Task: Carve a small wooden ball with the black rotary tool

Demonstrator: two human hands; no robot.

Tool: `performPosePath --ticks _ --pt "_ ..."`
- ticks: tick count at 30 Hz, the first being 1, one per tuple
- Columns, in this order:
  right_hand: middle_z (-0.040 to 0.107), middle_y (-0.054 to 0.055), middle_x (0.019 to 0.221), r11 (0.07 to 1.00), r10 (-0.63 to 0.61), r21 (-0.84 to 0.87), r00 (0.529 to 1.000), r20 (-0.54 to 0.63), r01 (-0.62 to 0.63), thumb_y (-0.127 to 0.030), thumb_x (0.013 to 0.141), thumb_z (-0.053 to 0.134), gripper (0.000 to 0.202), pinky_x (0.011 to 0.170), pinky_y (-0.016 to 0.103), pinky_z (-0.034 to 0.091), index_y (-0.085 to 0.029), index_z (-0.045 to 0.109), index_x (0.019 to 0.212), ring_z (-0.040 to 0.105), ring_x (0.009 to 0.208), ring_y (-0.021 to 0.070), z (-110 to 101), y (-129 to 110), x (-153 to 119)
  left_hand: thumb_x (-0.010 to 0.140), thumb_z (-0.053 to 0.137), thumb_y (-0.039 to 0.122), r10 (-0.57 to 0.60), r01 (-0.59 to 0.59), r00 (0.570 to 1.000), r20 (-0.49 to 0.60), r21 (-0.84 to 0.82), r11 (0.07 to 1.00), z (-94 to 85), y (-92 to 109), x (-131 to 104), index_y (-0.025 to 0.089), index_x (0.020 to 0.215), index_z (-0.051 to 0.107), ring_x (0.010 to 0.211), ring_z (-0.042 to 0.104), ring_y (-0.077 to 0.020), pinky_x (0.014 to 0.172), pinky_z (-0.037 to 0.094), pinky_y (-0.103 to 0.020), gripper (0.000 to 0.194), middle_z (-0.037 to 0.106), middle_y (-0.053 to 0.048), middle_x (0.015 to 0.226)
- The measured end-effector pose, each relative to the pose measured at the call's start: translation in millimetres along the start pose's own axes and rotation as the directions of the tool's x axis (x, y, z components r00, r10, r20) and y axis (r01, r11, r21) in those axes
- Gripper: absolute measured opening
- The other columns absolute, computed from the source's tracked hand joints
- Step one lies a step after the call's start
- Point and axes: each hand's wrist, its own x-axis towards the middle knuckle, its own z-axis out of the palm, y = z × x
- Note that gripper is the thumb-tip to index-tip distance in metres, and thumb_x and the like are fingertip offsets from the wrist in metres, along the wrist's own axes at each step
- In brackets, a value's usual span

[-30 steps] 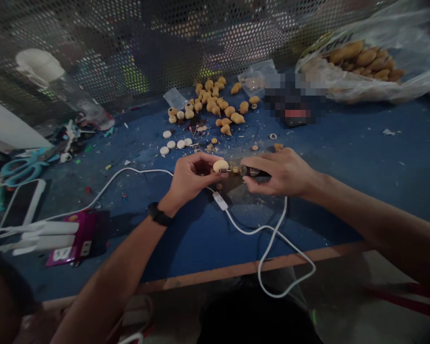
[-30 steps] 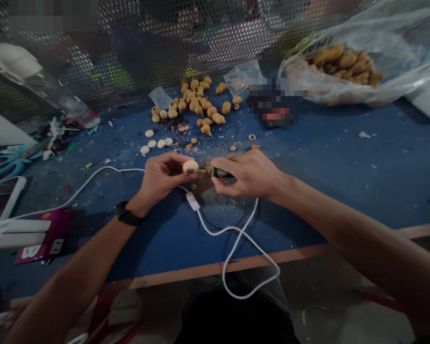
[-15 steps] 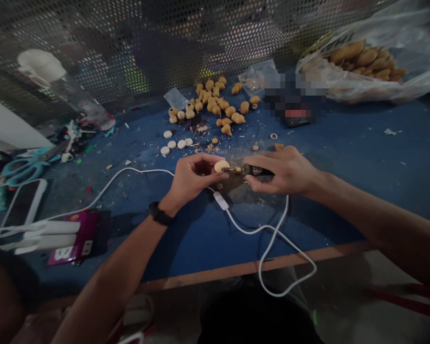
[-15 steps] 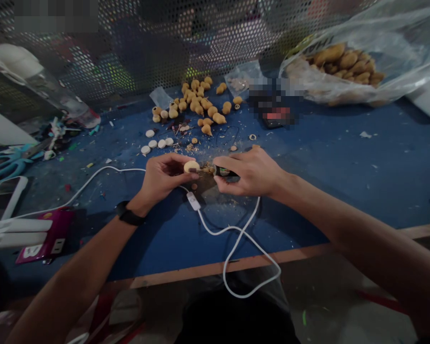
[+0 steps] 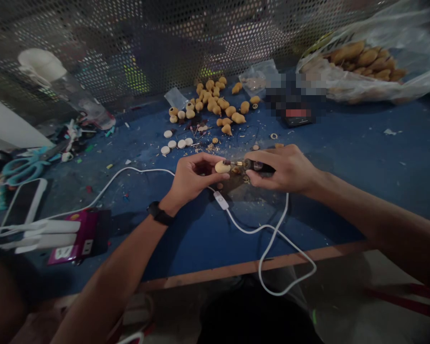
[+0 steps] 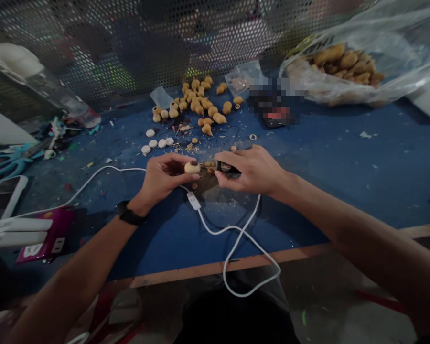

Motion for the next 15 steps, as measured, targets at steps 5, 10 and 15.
performPosePath --ticks 5,10,15 --pt "0.077 0.001 0.073 0.998 -0.057 -0.035 0.998 0.03 0.058 -0.038 0.101 0.051 0.028 0.054 0.03 0.038 -0.021 0.073 0.105 0.067 0.059 0.0166 0.0 -0.3 -1.6 0.06 0.101 0.041 -0.016 0.016 1.0 -0.014 -0.024 1.0 -0.1 -0.6 0.7 0.017 0.091 0.081 0.066 0.075 -0.0157 0.062 0.066 -0.028 0.044 0.083 -0.005 0.081" --pt "0.078 0.002 0.074 1.0 -0.007 -0.016 1.0 0.017 0.008 -0.037 0.101 0.051 0.027 0.055 0.03 0.041 -0.021 0.072 0.106 0.069 0.06 0.0174 -0.1 -0.4 -0.4 0.06 0.101 0.034 0.005 -0.005 1.0 -0.005 -0.027 1.0 -0.5 1.0 0.2 0.017 0.09 0.082 0.069 0.076 -0.0158 0.063 0.067 -0.027 0.04 0.084 -0.006 0.087" --pt "0.078 0.002 0.076 1.0 0.013 0.007 0.999 0.034 -0.014 -0.037 0.101 0.051 0.028 0.057 0.031 0.043 -0.022 0.073 0.107 0.07 0.063 0.0186 -2.2 -0.9 0.8 0.058 0.103 0.036 -0.017 0.017 1.0 0.002 -0.039 0.999 -0.4 1.7 0.1 0.018 0.091 0.082 0.067 0.076 -0.0159 0.062 0.067 -0.027 0.044 0.084 -0.006 0.087"
